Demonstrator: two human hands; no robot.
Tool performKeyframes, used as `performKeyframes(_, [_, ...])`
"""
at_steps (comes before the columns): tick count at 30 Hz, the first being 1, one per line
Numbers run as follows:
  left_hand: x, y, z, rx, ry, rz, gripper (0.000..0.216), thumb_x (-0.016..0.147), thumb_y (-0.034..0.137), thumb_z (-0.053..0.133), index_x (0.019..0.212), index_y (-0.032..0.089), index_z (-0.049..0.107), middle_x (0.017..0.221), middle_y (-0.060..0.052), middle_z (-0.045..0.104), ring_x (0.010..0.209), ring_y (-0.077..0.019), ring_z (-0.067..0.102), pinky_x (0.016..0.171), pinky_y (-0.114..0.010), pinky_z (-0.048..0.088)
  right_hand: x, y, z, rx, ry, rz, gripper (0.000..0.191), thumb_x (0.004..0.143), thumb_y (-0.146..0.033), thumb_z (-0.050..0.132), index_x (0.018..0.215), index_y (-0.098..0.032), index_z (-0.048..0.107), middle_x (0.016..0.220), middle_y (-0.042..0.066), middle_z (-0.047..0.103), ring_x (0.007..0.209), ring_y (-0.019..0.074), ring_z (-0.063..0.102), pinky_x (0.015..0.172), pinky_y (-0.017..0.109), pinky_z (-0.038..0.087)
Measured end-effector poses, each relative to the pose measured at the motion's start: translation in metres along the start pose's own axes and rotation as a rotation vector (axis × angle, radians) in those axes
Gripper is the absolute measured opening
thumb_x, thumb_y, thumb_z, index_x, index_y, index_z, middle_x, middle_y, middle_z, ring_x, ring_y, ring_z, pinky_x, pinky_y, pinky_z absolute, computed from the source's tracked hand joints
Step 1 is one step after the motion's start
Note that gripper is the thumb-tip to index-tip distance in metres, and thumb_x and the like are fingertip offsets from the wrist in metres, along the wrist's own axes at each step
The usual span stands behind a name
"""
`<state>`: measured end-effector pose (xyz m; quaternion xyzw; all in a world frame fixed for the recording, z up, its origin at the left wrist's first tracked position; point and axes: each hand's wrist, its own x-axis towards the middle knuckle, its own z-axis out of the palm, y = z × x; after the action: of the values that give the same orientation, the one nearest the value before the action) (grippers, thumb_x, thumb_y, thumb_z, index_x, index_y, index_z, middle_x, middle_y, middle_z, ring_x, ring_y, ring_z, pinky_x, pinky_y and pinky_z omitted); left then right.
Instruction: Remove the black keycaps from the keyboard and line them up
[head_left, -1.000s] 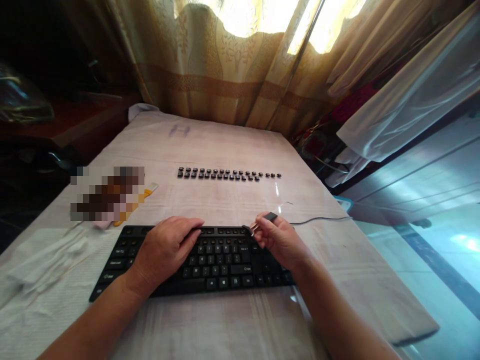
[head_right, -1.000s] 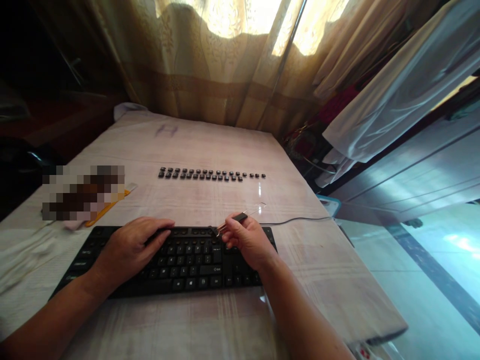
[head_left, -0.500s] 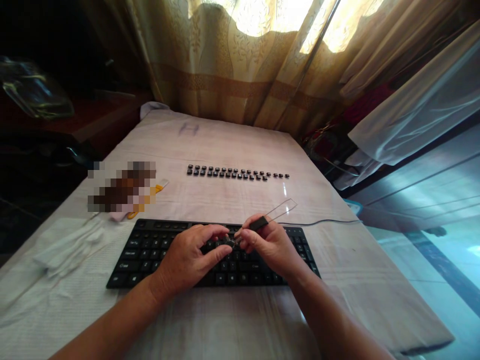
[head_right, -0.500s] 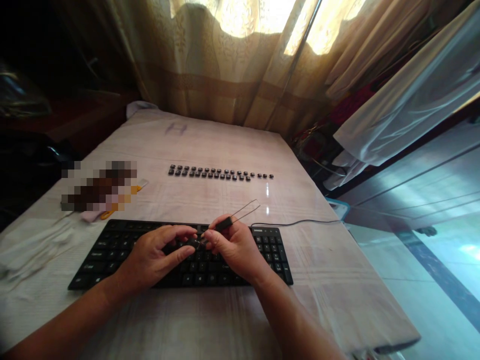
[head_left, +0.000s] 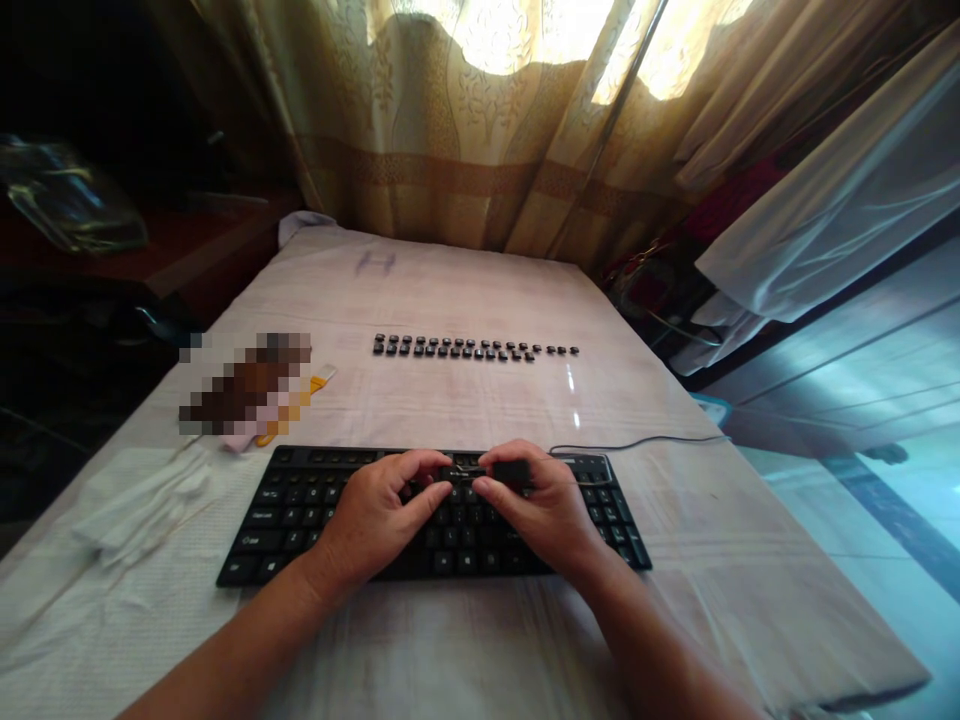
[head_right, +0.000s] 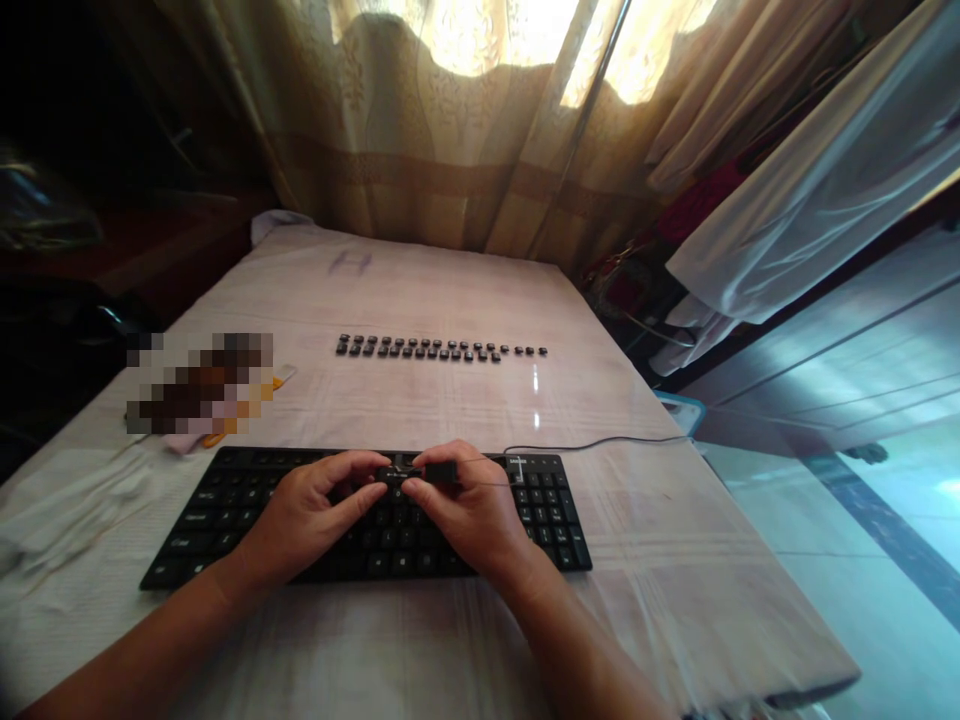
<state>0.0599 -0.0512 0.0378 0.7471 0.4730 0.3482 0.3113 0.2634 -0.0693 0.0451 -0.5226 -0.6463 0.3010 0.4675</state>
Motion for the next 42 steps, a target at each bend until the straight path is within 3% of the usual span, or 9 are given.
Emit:
performKeyframes(5, [-0.001,-0.002,0.001,0.038,0.014,0.028,0.019,0.083,0.031,0.065,0.099,0.024,0.072,0.078,0.001,0.074,0.068,-0.0156,0.068,0.065,-0.025,0.053,-0.002,0.005,0.002,0.008,-0.017,0.074,0.014,0.078,-0.033,0.073,0.085,-0.022,0.069,0.071,0.0,0.071,0.061,0.0161,0.063,0.058,0.026,0.051])
performKeyframes(13, [0.002,-0.004,-0.003,0.02,0.035,-0.038,0.022,0.083,0.036,0.063,0.097,0.023,0.071,0.08,0.0,0.076,0.071,-0.0172,0.071,0.069,-0.027,0.056,-0.005,0.009,-0.002,-0.05,0.111,0.027,0.009,0.081,-0.03,0.07,0.084,-0.022,0.067,0.077,0.001,0.073,0.068,0.0177,0.069,0.066,0.028,0.056])
performKeyframes(16, [0.003,-0.006,-0.005,-0.021,0.032,-0.078,0.022,0.083,0.037,0.061,0.098,0.023,0.071,0.085,0.0,0.077,0.076,-0.0183,0.072,0.072,-0.028,0.057,-0.008,0.015,-0.005,-0.238,0.069,-0.165,0.007,0.086,-0.025,0.065,0.092,-0.023,0.068,0.082,0.003,0.074,0.074,0.0184,0.07,0.072,0.029,0.057])
performKeyframes(19, [0.004,-0.005,-0.005,-0.1,0.017,-0.107,0.023,0.083,0.035,0.061,0.099,0.022,0.07,0.091,-0.001,0.078,0.081,-0.019,0.073,0.078,-0.03,0.058,-0.013,0.019,-0.007,-0.491,-0.064,-0.448,0.02,0.092,-0.017,0.052,0.102,-0.021,0.069,0.095,0.008,0.074,0.084,0.0197,0.07,0.076,0.03,0.057])
performKeyframes(22, [0.004,-0.003,-0.004,-0.165,0.009,-0.118,0.022,0.083,0.035,0.062,0.099,0.022,0.07,0.094,-0.002,0.078,0.085,-0.0197,0.074,0.081,-0.031,0.059,-0.018,0.021,-0.006,-0.708,-0.138,-0.585,0.027,0.093,-0.012,0.047,0.103,-0.021,0.07,0.099,0.008,0.074,0.084,0.0197,0.069,0.076,0.031,0.057])
performKeyframes(26, [0.004,-0.002,-0.005,-0.179,0.007,-0.116,0.022,0.083,0.034,0.062,0.099,0.021,0.07,0.093,-0.002,0.078,0.084,-0.0198,0.074,0.079,-0.031,0.059,-0.021,0.019,-0.004,-0.787,-0.186,-0.597,0.026,0.093,-0.01,0.047,0.097,-0.02,0.071,0.096,0.008,0.074,0.081,0.019,0.067,0.075,0.031,0.056])
performKeyframes(32, [0.003,-0.003,-0.005,-0.147,0.004,-0.119,0.024,0.082,0.037,0.064,0.099,0.022,0.071,0.088,-0.001,0.077,0.078,-0.0189,0.073,0.074,-0.029,0.058,-0.016,0.012,-0.013,-0.675,-0.163,-0.539,0.03,0.091,-0.006,0.044,0.098,-0.019,0.071,0.095,0.008,0.075,0.083,0.0197,0.068,0.075,0.031,0.057])
performKeyframes(37, [0.002,-0.001,-0.003,-0.159,-0.005,-0.109,0.024,0.082,0.037,0.064,0.099,0.023,0.071,0.087,0.0,0.077,0.076,-0.0186,0.072,0.071,-0.029,0.058,-0.005,0.003,-0.011,-0.472,-0.072,-0.393,0.02,0.093,-0.022,0.055,0.108,-0.021,0.069,0.097,0.009,0.073,0.089,0.0219,0.069,0.081,0.035,0.057])
performKeyframes(42, [0.001,-0.001,-0.002,-0.161,-0.018,-0.07,0.021,0.082,0.035,0.064,0.099,0.024,0.072,0.085,0.0,0.077,0.076,-0.0179,0.072,0.072,-0.027,0.058,0.003,0.001,-0.001,-0.435,-0.121,-0.407,0.021,0.092,-0.03,0.06,0.11,-0.023,0.069,0.097,0.008,0.073,0.087,0.0204,0.07,0.079,0.032,0.057])
